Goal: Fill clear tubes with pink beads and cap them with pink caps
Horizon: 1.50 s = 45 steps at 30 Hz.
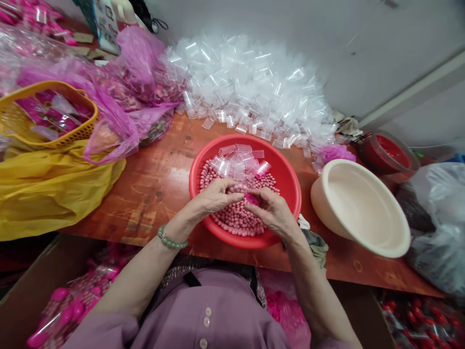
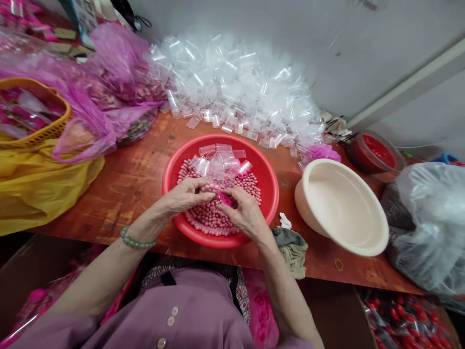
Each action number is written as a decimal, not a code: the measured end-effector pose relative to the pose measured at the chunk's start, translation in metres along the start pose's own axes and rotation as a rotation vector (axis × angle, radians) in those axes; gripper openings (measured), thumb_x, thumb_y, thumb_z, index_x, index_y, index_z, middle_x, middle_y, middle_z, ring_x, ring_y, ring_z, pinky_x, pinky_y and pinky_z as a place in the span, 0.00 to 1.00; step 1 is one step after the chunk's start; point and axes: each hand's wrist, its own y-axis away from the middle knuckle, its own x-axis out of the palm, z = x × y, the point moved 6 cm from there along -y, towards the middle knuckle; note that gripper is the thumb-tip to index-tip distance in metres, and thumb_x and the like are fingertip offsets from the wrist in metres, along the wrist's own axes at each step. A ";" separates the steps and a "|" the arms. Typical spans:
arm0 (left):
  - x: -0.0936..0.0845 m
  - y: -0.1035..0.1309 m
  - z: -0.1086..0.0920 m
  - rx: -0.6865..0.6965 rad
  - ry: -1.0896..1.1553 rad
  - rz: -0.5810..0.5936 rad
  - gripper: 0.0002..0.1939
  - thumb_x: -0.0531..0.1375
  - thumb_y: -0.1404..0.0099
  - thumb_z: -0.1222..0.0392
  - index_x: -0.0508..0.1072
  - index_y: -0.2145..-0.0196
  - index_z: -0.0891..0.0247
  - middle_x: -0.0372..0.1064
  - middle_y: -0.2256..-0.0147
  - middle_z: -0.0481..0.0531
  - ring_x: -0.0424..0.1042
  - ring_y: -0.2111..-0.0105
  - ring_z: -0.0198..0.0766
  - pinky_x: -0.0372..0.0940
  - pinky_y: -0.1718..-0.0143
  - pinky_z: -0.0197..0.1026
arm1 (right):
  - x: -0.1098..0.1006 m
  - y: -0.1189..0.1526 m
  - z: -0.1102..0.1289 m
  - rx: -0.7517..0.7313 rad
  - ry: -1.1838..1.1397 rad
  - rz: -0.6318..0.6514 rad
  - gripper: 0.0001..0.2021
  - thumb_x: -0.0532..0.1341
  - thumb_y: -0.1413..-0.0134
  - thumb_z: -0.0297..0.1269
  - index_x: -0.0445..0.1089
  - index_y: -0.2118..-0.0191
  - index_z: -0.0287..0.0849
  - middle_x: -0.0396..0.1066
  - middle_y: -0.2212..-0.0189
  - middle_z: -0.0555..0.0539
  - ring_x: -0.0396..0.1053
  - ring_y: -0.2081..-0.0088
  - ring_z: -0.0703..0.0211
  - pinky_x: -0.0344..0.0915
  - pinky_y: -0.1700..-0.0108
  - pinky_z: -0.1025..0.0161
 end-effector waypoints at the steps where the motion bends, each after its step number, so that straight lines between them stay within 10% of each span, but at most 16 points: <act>1: 0.000 0.000 0.000 -0.013 0.026 0.005 0.15 0.68 0.47 0.53 0.75 0.67 0.67 0.67 0.72 0.47 0.63 0.70 0.32 0.59 0.66 0.37 | 0.001 0.004 0.002 -0.038 -0.006 -0.049 0.14 0.67 0.46 0.39 0.75 0.53 0.44 0.76 0.63 0.46 0.72 0.63 0.58 0.70 0.59 0.59; 8: 0.010 0.006 -0.005 -0.091 0.075 0.157 0.17 0.71 0.50 0.54 0.76 0.68 0.69 0.67 0.73 0.45 0.61 0.72 0.29 0.57 0.67 0.34 | 0.004 0.022 0.014 -0.189 0.100 -0.316 0.08 0.64 0.41 0.37 0.77 0.56 0.47 0.77 0.58 0.43 0.76 0.56 0.54 0.75 0.55 0.56; 18: 0.016 0.013 -0.002 -0.115 0.223 0.273 0.17 0.71 0.46 0.55 0.76 0.63 0.69 0.73 0.67 0.51 0.70 0.66 0.31 0.65 0.58 0.37 | 0.003 0.030 0.013 -0.252 0.249 -0.289 0.12 0.61 0.38 0.35 0.75 0.49 0.46 0.79 0.53 0.43 0.77 0.52 0.54 0.74 0.47 0.55; 25: 0.012 0.012 0.000 -0.091 0.336 0.258 0.18 0.73 0.48 0.58 0.77 0.62 0.70 0.76 0.67 0.54 0.75 0.63 0.35 0.68 0.52 0.42 | 0.007 0.013 0.012 -0.191 0.216 -0.216 0.14 0.57 0.36 0.37 0.75 0.49 0.44 0.78 0.55 0.41 0.76 0.54 0.53 0.72 0.48 0.53; 32: 0.012 0.014 -0.001 -0.092 0.394 0.290 0.21 0.70 0.46 0.62 0.75 0.55 0.71 0.76 0.64 0.58 0.77 0.63 0.39 0.71 0.58 0.43 | -0.012 0.006 -0.012 0.035 -0.182 -0.435 0.15 0.59 0.38 0.45 0.75 0.51 0.47 0.79 0.56 0.46 0.76 0.59 0.57 0.72 0.52 0.53; 45: 0.004 0.005 -0.003 -0.066 0.536 0.136 0.16 0.71 0.48 0.69 0.79 0.59 0.68 0.75 0.64 0.52 0.72 0.62 0.32 0.67 0.56 0.38 | -0.011 -0.019 0.019 -0.047 -0.268 -0.521 0.12 0.63 0.42 0.48 0.70 0.59 0.44 0.74 0.67 0.50 0.70 0.70 0.64 0.70 0.65 0.64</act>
